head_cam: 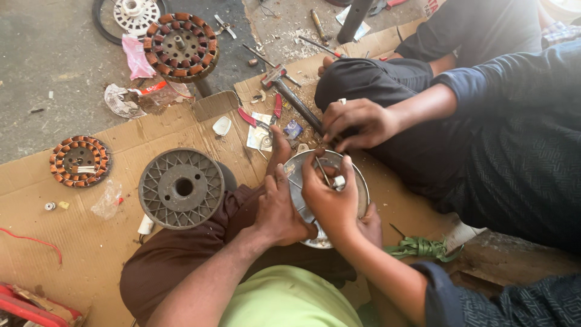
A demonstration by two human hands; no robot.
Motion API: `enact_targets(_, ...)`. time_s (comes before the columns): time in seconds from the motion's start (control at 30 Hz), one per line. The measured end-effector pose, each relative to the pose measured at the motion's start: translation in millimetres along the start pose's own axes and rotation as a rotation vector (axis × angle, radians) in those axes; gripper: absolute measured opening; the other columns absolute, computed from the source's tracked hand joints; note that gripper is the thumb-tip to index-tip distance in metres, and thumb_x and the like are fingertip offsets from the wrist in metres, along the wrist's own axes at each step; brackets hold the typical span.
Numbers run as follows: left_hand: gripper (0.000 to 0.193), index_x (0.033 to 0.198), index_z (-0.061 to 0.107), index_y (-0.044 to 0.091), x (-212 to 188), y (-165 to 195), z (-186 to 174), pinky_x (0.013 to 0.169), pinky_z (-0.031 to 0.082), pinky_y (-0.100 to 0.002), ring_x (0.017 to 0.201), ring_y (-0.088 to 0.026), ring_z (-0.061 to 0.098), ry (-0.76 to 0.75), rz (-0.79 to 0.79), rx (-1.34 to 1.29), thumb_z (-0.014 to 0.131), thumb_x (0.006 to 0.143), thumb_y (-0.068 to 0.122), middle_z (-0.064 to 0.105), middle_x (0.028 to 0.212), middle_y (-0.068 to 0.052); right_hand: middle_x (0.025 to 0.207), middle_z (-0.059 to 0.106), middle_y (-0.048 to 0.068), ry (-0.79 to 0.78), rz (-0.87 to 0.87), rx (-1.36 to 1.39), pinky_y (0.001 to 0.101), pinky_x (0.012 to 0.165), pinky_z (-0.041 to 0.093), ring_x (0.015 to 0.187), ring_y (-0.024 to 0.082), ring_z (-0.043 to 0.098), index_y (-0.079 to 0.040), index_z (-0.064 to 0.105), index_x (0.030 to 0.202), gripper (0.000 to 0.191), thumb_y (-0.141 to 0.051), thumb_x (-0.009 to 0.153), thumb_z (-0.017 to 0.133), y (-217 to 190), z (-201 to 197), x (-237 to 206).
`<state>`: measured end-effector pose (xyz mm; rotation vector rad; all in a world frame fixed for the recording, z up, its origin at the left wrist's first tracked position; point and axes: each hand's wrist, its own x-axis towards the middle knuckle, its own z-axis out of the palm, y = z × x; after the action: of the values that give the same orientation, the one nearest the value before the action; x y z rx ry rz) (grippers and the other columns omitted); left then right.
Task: The person sits on the floor and assembles a small electric motor, likely for a fan. They insert a threaded shaft into a metal housing, use a hammer to tap a bearing into place, and secure the assembly with pliers. The workspace is cluttered with motor parts and tools.
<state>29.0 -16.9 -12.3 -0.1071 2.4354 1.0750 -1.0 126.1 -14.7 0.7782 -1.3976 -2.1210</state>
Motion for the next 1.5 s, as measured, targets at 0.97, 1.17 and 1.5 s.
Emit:
enact_targets(0.97, 0.078, 0.142, 0.056, 0.013, -7.4, -29.6, -5.6, 0.107, 0.047, -0.043, 0.126, -0.040, 0.056, 0.274, 0.249, -0.189, 0.075, 0.066, 0.011, 0.049, 0.137, -0.024, 0.103, 0.074, 0.016, 0.710, -1.040, -2.453, 0.0343, 0.077, 0.060, 0.087, 0.021, 0.071, 0.005, 0.057, 0.116, 0.033, -0.011, 0.091, 0.070, -64.9, -16.3, -85.9)
enact_targets(1.17, 0.062, 0.125, 0.072, 0.011, -0.8, -35.2, 11.5, 0.111, 0.042, -0.046, 0.129, -0.046, 0.051, 0.310, 0.354, -0.103, 0.076, 0.062, 0.008, 0.048, 0.137, -0.031, 0.101, 0.075, 0.016, 0.723, -1.039, -2.457, 0.0336, 0.073, 0.062, 0.083, 0.019, 0.072, 0.004, 0.058, 0.116, 0.032, -0.010, 0.090, 0.071, -67.3, -13.9, -84.8)
enact_targets(1.5, 0.074, 0.136, 0.064, 0.010, -1.5, -33.2, 5.7, 0.108, 0.044, -0.042, 0.129, -0.041, 0.053, 0.247, 0.244, -0.192, 0.079, 0.063, 0.011, 0.049, 0.139, -0.028, 0.102, 0.075, 0.015, 0.781, -0.978, -2.353, 0.0345, 0.072, 0.064, 0.083, 0.019, 0.074, 0.000, 0.057, 0.120, 0.034, -0.008, 0.090, 0.069, -54.2, -12.1, -81.5)
